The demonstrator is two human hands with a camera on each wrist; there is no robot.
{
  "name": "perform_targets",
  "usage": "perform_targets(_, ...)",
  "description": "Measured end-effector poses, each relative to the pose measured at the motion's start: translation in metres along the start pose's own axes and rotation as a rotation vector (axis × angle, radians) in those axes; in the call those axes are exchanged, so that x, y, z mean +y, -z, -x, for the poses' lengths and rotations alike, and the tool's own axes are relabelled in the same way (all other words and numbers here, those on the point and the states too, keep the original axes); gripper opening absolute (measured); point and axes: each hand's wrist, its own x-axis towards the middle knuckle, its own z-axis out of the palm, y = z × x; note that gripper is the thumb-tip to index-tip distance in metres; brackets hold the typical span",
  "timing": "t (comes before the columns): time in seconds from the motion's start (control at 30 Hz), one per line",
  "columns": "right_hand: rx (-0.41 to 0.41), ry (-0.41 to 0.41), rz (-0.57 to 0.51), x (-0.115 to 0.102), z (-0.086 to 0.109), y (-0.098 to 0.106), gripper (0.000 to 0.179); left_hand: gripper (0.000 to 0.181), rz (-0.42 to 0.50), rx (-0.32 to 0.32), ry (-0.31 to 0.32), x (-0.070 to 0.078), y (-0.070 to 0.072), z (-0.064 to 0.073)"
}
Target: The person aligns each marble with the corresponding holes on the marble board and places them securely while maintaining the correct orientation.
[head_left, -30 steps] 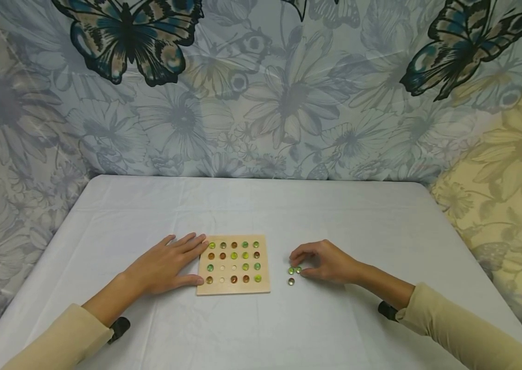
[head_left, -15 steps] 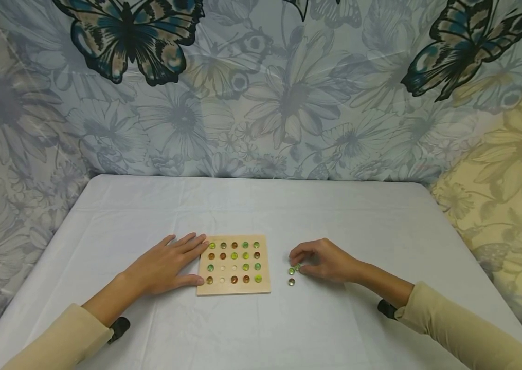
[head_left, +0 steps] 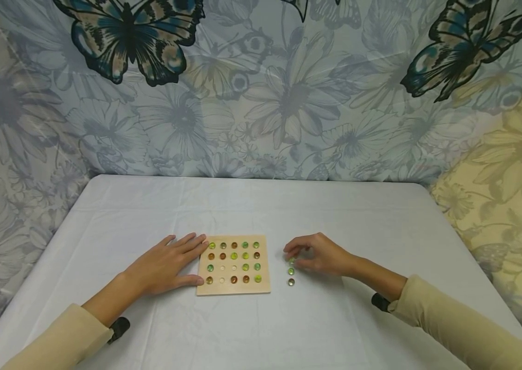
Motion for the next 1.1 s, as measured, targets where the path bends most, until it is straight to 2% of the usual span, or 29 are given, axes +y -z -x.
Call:
perform_targets(0.33,0.03,0.028,0.02,-0.004,-0.01,-0.008,0.031,0.083,0.0,0.001,-0.001,0.001,0.0,0.0)
perform_targets(0.83,0.032,0.133,-0.008,-0.023,-0.039,-0.029,0.029,0.082,-0.008,0.016,-0.012,0.001,0.001,-0.001)
perform_targets(1.1,0.021,0.168,-0.051,-0.036,-0.055,-0.038,0.028,0.083,0.0,0.002,0.002,0.001,0.001,0.0)
